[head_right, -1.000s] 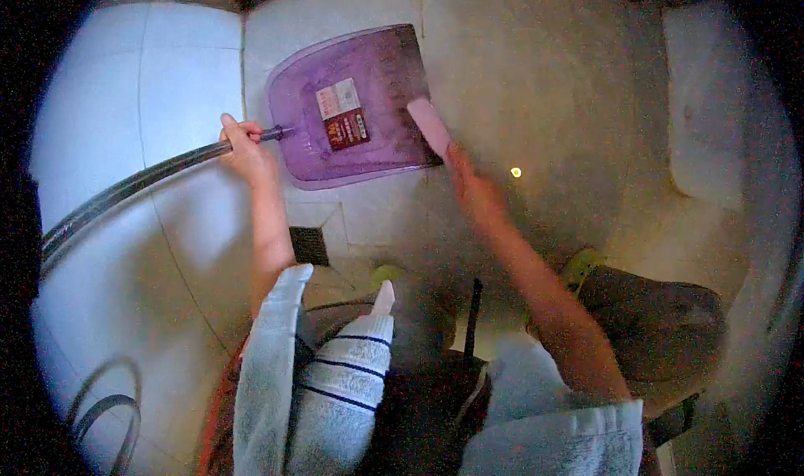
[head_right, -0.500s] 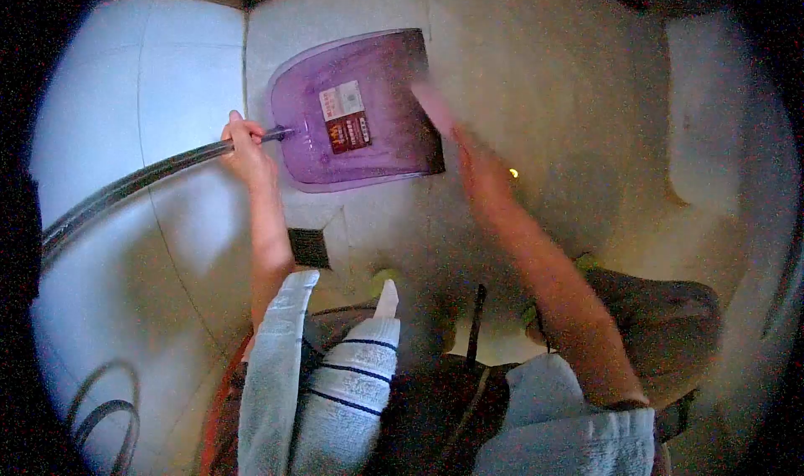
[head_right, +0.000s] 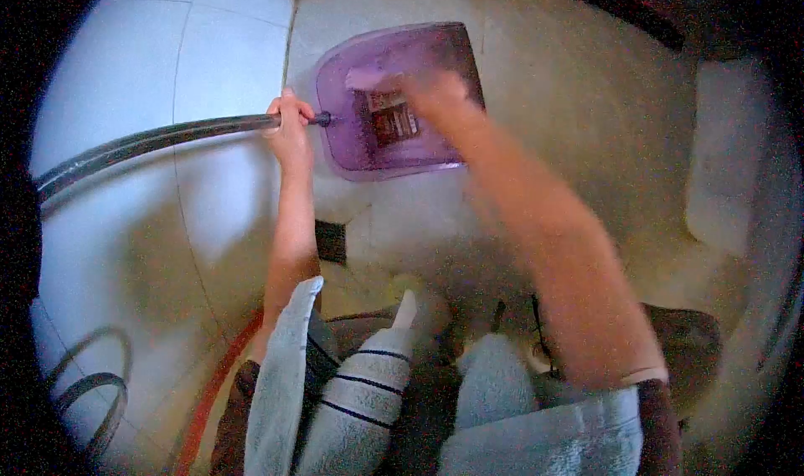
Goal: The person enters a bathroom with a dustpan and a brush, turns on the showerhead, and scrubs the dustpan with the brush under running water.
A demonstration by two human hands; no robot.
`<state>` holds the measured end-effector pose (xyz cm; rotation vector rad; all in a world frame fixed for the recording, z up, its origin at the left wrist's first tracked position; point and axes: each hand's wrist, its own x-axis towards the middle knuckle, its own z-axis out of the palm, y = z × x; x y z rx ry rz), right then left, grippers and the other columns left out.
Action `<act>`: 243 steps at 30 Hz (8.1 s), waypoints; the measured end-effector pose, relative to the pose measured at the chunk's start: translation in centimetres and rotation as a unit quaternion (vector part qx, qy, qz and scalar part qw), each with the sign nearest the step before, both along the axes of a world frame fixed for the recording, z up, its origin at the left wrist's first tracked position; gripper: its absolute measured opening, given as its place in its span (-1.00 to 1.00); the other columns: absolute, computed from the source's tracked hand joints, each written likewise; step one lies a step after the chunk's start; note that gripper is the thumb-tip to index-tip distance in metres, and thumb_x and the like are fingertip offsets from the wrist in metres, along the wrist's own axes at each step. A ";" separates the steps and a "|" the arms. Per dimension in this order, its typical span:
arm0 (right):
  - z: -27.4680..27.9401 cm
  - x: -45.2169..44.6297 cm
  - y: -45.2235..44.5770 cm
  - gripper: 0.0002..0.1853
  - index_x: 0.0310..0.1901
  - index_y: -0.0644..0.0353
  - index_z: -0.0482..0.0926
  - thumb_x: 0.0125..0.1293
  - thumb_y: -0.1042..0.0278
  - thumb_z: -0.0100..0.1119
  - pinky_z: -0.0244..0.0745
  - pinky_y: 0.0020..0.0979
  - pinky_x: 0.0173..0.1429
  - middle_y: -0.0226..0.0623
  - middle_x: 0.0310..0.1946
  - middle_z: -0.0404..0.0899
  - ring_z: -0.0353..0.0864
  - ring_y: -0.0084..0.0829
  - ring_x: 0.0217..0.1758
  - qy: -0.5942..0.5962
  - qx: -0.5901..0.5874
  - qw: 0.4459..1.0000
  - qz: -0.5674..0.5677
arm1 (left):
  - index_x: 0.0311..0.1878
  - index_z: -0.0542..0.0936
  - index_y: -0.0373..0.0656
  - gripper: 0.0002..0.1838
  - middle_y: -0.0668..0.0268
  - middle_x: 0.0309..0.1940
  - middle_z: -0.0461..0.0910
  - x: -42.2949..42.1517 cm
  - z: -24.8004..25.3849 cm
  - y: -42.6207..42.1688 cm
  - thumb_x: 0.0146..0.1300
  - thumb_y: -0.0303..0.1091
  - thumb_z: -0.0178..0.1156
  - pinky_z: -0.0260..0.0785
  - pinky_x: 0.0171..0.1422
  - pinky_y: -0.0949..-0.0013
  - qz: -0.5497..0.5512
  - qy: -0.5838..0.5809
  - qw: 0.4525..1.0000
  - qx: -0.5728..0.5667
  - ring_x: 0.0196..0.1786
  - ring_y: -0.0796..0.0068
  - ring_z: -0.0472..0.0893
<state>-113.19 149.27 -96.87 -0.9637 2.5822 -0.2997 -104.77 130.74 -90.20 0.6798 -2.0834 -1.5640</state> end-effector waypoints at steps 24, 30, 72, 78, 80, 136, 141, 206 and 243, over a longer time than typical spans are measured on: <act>-4.6 -7.2 1.2 -0.70 -0.01 -0.27 0.52 0.25 0.16 -0.11 0.49 -0.22 -0.09 -0.21 -0.20 0.58 0.58 -0.21 -0.14 0.007 0.103 0.994 0.026 | -0.68 0.35 -0.16 -0.62 0.36 -0.74 0.40 -0.3 2.0 2.9 0.26 -0.27 0.04 0.12 -0.49 0.55 -0.033 0.006 0.997 0.066 -0.62 0.66 0.32; 4.9 -10.0 10.5 -0.68 0.01 -0.23 0.50 0.23 0.25 -0.08 0.48 -0.21 -0.13 -0.31 -0.22 0.59 0.57 -0.19 -0.17 0.020 0.029 0.999 -0.010 | -0.66 0.36 -0.14 -0.64 0.39 -0.73 0.40 -0.2 2.9 2.4 0.26 -0.25 0.04 0.12 -0.49 0.57 -0.044 -0.006 0.997 0.060 -0.61 0.68 0.32; 6.8 2.8 13.2 -0.66 0.06 -0.27 0.46 0.21 0.12 0.02 0.46 -0.21 -0.17 -0.25 -0.22 0.57 0.56 -0.16 -0.18 -0.059 0.061 0.994 -0.062 | 0.19 0.17 -0.50 -0.33 -0.18 0.26 0.04 -1.8 -10.2 8.6 0.21 -0.08 -0.05 -0.15 0.38 0.01 -0.141 -0.265 0.865 -0.403 0.34 -0.08 0.00; 5.3 2.7 11.4 -0.65 0.06 -0.28 0.45 0.20 0.12 0.04 0.45 -0.21 -0.12 -0.25 -0.17 0.56 0.54 -0.16 -0.15 -0.093 0.087 0.989 -0.081 | 0.19 0.20 -0.42 -0.36 -0.09 0.26 0.05 -1.0 -10.5 9.4 0.22 -0.06 -0.05 -0.20 0.35 -0.12 -0.129 -0.257 0.872 -0.397 0.36 -0.02 -0.02; 5.0 3.0 11.7 -0.64 0.06 -0.28 0.45 0.20 0.13 0.05 0.44 -0.21 -0.11 -0.25 -0.16 0.56 0.54 -0.15 -0.15 -0.082 0.059 0.992 -0.075 | 0.17 0.20 -0.45 -0.40 -0.06 0.20 0.14 -0.3 -10.4 9.4 0.22 -0.15 -0.03 -0.21 0.35 -0.11 -0.163 -0.221 0.873 -0.402 0.31 -0.02 0.05; 9.7 6.1 -4.6 -0.66 -0.04 -0.07 0.52 0.29 0.14 -0.23 0.46 -0.19 -0.04 -0.11 -0.16 0.56 0.57 -0.17 -0.09 -0.159 -0.070 0.980 0.097 | 0.36 -0.02 -0.03 0.05 0.08 0.37 -0.15 8.1 -4.0 6.1 -0.12 0.32 0.15 -0.18 0.13 -0.52 -0.371 -0.408 0.695 -0.460 0.38 -0.16 -0.22; 6.9 3.5 -6.5 -0.67 0.00 -0.02 0.50 0.22 0.26 -0.13 0.47 -0.17 -0.03 -0.18 -0.12 0.56 0.57 -0.14 -0.09 -0.227 -0.082 0.966 -0.092 | 0.34 0.04 -0.01 -0.05 0.10 0.36 -0.10 7.6 -0.4 7.0 -0.06 0.21 0.18 -0.18 0.12 -0.54 -0.346 -0.396 0.729 -0.438 0.39 -0.12 -0.18; 8.6 10.0 3.2 -0.49 0.20 -0.40 0.25 0.22 0.35 -0.12 0.46 -0.22 -0.15 -0.11 -0.32 0.55 0.58 -0.14 -0.23 -0.266 0.015 0.962 0.063 | 0.10 0.30 -0.27 -0.58 0.19 -0.02 0.40 5.0 -1.2 0.8 0.32 -0.16 -0.13 0.28 0.10 0.21 0.207 -0.056 0.948 0.236 0.01 0.30 0.42; -6.1 22.9 7.9 -0.58 0.22 -0.35 0.25 0.31 0.03 -0.21 0.46 -0.21 -0.36 -0.18 -0.27 0.58 0.60 -0.20 -0.37 -0.123 -0.042 0.987 -0.090 | 0.04 0.33 -0.34 -0.59 0.12 -0.06 0.41 9.2 -12.4 -3.8 0.28 -0.19 -0.15 0.29 0.03 0.26 0.215 -0.049 0.972 0.086 -0.10 0.28 0.44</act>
